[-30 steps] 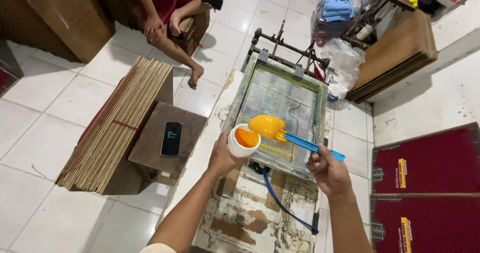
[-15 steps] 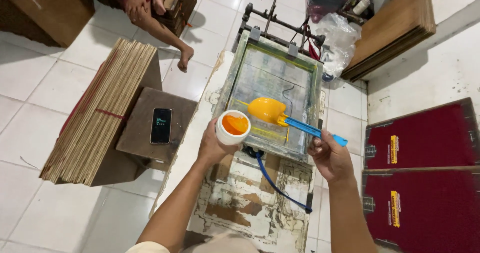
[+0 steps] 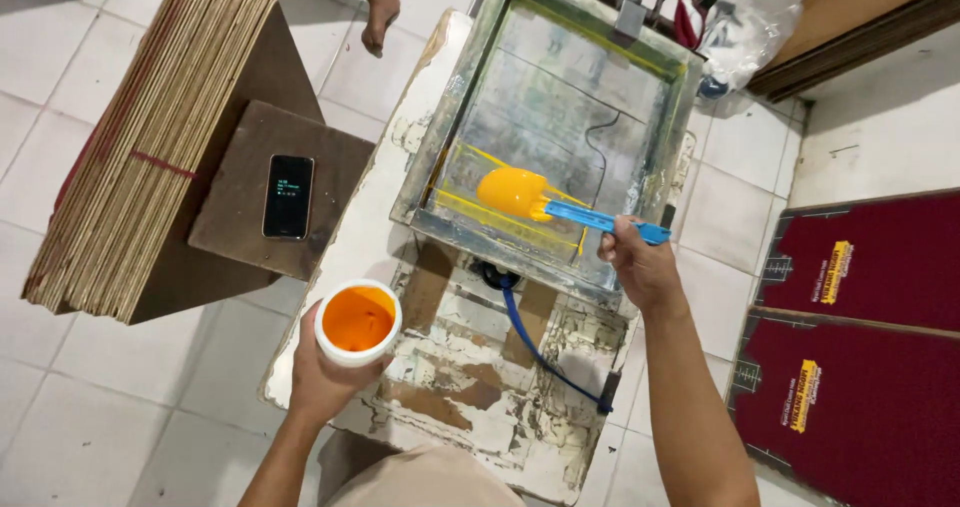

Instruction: Mixing yellow ink with red pigment and applying the mixture to a screen printing frame

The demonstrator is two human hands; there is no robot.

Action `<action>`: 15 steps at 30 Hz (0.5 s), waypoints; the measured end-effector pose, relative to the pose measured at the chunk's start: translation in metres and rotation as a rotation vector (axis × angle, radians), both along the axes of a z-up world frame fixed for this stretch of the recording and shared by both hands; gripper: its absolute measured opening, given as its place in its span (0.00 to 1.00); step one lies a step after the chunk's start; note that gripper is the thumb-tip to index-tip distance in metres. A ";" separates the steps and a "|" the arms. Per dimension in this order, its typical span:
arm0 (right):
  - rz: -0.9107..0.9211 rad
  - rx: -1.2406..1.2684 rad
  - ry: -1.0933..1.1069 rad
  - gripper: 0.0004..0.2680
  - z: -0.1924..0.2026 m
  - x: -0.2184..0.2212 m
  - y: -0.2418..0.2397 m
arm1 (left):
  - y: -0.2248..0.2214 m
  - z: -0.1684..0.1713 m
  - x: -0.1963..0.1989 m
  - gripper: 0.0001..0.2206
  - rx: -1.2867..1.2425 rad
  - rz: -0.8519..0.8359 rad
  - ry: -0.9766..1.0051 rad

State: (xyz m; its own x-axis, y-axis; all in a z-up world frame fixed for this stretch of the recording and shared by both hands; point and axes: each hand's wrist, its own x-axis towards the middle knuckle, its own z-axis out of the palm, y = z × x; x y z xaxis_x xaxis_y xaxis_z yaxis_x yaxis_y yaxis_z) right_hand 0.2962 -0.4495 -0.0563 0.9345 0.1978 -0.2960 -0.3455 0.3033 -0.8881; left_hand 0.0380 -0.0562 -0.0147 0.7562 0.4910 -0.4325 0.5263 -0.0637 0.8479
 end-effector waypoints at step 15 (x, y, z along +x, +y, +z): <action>0.370 -0.353 -0.265 0.08 -0.035 0.037 0.080 | -0.036 -0.013 -0.052 0.51 -0.040 0.119 -0.014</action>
State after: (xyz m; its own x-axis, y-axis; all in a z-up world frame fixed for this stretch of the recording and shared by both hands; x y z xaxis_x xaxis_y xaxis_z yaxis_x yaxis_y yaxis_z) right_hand 0.3330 -0.3695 -0.0915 0.8729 0.4578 -0.1689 -0.1244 -0.1259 -0.9842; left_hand -0.0142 -0.0921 -0.0280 0.7002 0.5599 -0.4430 0.5159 0.0323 0.8561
